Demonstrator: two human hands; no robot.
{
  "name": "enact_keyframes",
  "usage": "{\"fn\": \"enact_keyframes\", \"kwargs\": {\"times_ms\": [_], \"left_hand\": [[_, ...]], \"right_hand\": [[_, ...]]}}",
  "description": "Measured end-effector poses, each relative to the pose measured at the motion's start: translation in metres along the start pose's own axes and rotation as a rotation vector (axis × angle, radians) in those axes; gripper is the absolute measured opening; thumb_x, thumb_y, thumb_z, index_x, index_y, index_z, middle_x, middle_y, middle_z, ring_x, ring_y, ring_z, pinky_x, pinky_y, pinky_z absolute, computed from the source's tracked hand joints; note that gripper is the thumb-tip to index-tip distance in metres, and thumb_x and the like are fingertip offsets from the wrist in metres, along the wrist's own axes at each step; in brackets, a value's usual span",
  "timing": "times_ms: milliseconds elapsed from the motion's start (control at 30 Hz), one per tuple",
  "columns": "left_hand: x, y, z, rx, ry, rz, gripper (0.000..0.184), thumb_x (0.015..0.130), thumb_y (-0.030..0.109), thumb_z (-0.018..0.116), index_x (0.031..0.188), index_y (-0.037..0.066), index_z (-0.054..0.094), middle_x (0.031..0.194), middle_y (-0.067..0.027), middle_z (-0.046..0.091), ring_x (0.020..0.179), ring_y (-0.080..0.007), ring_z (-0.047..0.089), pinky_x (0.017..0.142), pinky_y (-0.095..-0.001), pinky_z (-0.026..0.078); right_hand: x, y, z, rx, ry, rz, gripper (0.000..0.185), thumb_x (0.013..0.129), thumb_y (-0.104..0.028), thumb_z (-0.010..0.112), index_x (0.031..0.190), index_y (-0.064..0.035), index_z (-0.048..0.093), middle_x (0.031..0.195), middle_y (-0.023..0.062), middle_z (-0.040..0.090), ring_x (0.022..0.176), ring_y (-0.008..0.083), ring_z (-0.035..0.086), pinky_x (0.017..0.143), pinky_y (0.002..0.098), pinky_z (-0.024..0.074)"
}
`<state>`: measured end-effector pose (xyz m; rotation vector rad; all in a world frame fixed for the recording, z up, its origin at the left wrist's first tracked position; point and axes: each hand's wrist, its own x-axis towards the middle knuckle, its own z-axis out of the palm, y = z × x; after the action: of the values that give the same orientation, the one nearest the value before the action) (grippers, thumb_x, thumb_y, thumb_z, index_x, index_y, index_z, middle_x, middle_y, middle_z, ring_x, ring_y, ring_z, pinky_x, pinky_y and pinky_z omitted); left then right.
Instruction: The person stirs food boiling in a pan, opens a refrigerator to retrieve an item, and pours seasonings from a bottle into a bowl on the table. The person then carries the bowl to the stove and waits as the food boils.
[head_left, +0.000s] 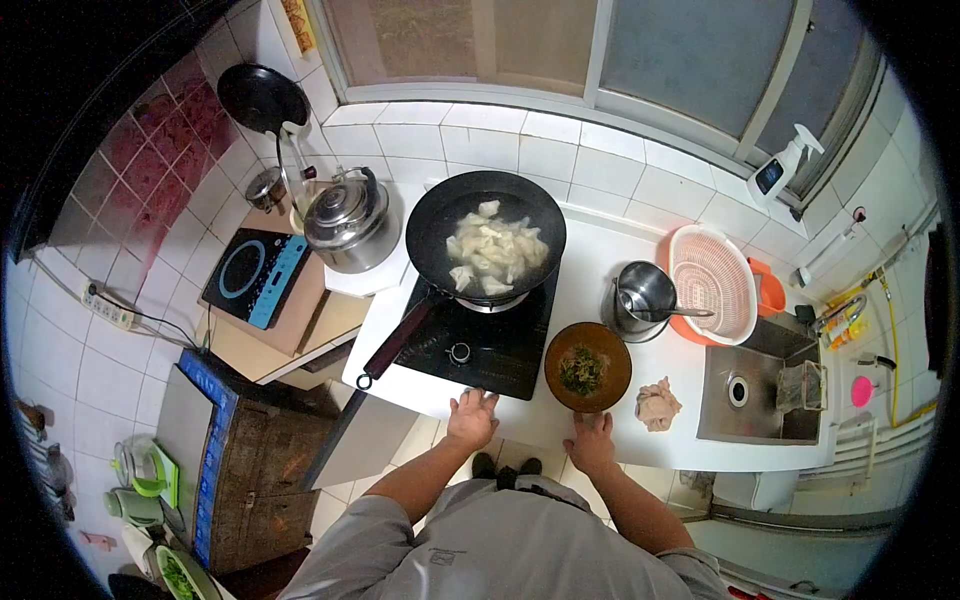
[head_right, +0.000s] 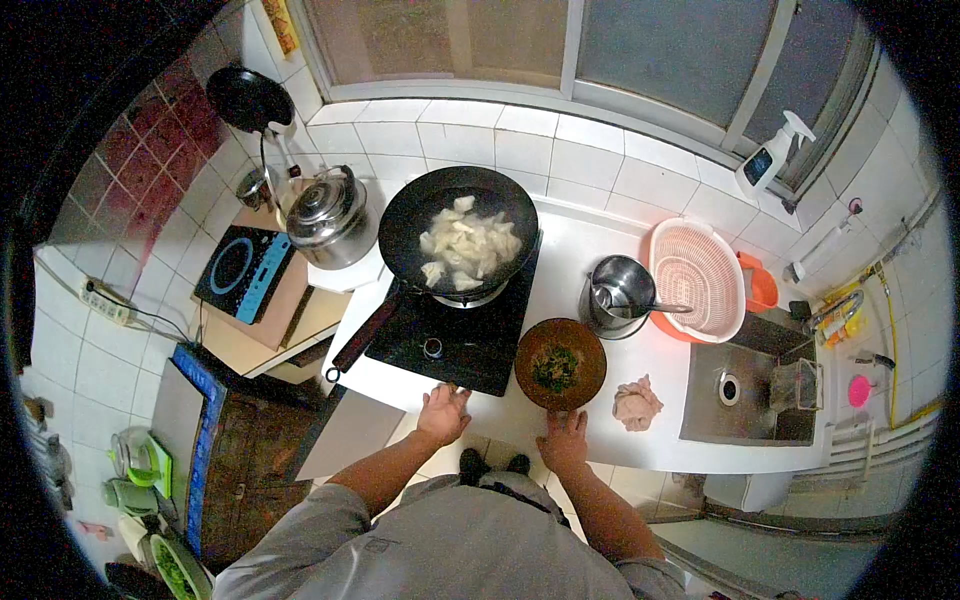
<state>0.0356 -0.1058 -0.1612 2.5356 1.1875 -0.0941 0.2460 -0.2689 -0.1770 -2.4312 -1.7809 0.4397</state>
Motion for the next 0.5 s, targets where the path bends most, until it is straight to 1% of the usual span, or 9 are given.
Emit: {"fn": "enact_keyframes", "kwargs": {"times_ms": [100, 300, 400, 500], "left_hand": [[-0.0007, -0.0011, 0.0011, -0.005, 0.01, 0.008, 0.056, 0.076, 0.027, 0.069, 0.128, 0.013, 0.051, 0.126, -0.0137, 0.043, 0.122, -0.0314, 0.038, 0.099, -0.0603, 0.033], [0.001, -0.0024, 0.0035, 0.005, 0.015, 0.016, 0.055, 0.077, 0.028, 0.068, 0.127, 0.013, 0.051, 0.126, -0.0133, 0.043, 0.122, -0.0313, 0.038, 0.099, -0.06, 0.033], [0.0004, -0.0015, 0.0012, 0.002, -0.002, 0.007, 0.056, 0.077, 0.029, 0.068, 0.128, 0.014, 0.05, 0.126, -0.0131, 0.042, 0.122, -0.0311, 0.038, 0.099, -0.0594, 0.032], [0.0012, -0.0019, 0.0035, 0.009, -0.023, -0.002, 0.057, 0.077, 0.029, 0.067, 0.129, 0.014, 0.049, 0.128, -0.0128, 0.041, 0.123, -0.0309, 0.036, 0.1, -0.0585, 0.031]], "right_hand": [[0.0, 0.0016, 0.0028, 0.006, 0.017, -0.008, 0.071, 0.076, -0.032, 0.066, 0.135, -0.0028, 0.038, 0.135, 0.0322, 0.033, 0.128, 0.045, 0.027, 0.109, 0.0546, 0.0185], [-0.0006, -0.0009, -0.0034, 0.038, 0.008, 0.042, 0.069, 0.076, -0.033, 0.066, 0.135, -0.0069, 0.041, 0.135, 0.0343, 0.031, 0.127, 0.0491, 0.026, 0.108, 0.0546, 0.0202], [0.0, 0.0012, -0.0026, 0.028, -0.019, 0.025, 0.069, 0.077, -0.033, 0.066, 0.136, -0.0069, 0.04, 0.136, 0.0346, 0.029, 0.127, 0.0504, 0.025, 0.108, 0.0542, 0.021], [-0.0003, -0.0009, -0.0046, 0.041, -0.055, 0.096, 0.071, 0.077, -0.034, 0.066, 0.138, -0.009, 0.038, 0.137, 0.0335, 0.028, 0.127, 0.0516, 0.024, 0.107, 0.0535, 0.0234]]}}
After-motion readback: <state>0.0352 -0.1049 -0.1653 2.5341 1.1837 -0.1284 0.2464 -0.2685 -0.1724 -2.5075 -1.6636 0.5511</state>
